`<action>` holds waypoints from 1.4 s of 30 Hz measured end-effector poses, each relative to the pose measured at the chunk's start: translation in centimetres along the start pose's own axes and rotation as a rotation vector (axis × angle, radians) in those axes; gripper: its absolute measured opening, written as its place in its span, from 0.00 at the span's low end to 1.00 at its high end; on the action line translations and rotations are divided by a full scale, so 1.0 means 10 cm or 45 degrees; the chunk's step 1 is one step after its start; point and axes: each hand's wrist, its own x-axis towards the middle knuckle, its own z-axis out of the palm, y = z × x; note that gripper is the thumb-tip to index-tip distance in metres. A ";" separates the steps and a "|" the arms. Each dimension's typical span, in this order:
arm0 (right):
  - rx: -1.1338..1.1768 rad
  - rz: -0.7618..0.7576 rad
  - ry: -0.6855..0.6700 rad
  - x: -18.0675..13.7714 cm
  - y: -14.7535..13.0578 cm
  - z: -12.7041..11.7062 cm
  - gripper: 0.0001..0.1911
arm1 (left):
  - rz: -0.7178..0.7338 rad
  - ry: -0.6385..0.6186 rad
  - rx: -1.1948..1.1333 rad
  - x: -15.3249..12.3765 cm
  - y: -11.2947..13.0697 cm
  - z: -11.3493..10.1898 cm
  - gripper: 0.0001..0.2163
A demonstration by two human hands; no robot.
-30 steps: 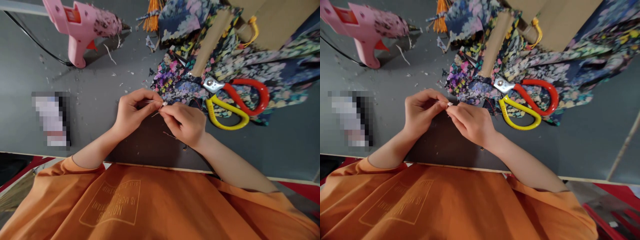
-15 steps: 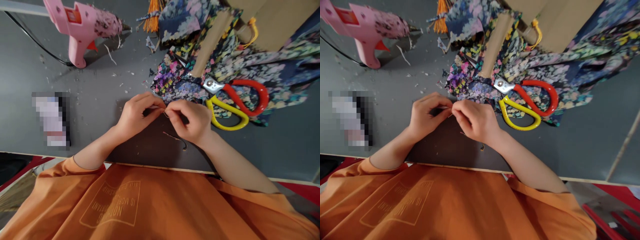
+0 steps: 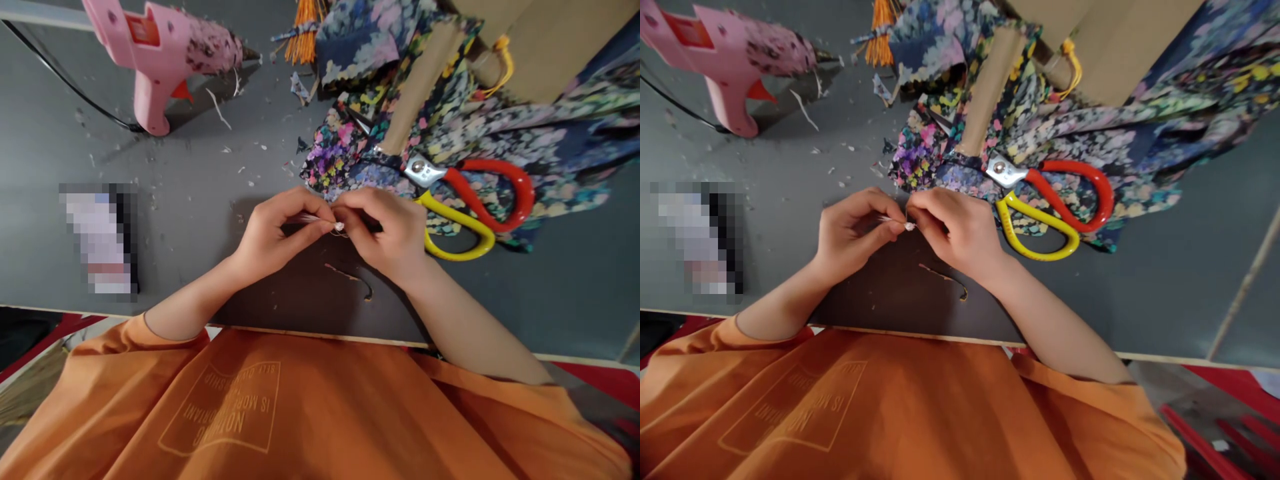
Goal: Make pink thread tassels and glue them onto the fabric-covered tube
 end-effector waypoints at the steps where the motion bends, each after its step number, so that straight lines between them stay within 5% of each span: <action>1: 0.007 0.017 -0.001 0.01 0.01 -0.02 0.05 | 0.037 -0.013 0.053 0.00 0.00 0.00 0.05; 7: -0.037 0.041 -0.032 0.01 -0.06 -0.04 0.05 | 0.363 0.003 0.561 0.01 -0.06 -0.01 0.03; 11: -0.153 -0.096 0.011 -0.03 -0.12 0.02 0.05 | 0.402 0.112 0.739 -0.02 -0.07 -0.01 0.04; 18: -0.125 -0.125 0.032 -0.05 -0.15 0.05 0.04 | 0.143 0.239 0.345 -0.01 -0.04 0.00 0.03; 25: -0.023 -0.071 0.034 -0.05 -0.13 0.06 0.04 | -0.030 0.133 -0.083 0.02 -0.03 0.02 0.04; 29: 0.102 0.118 -0.002 -0.01 -0.10 0.01 0.05 | -0.022 0.085 -0.119 0.02 -0.03 0.04 0.04; 34: 0.197 0.246 -0.070 0.03 -0.02 -0.04 0.05 | 0.101 0.026 0.118 0.01 -0.02 0.01 0.03; 42: 0.050 0.157 -0.151 0.03 -0.05 -0.06 0.05 | 0.395 -0.057 0.688 0.03 -0.06 -0.05 0.03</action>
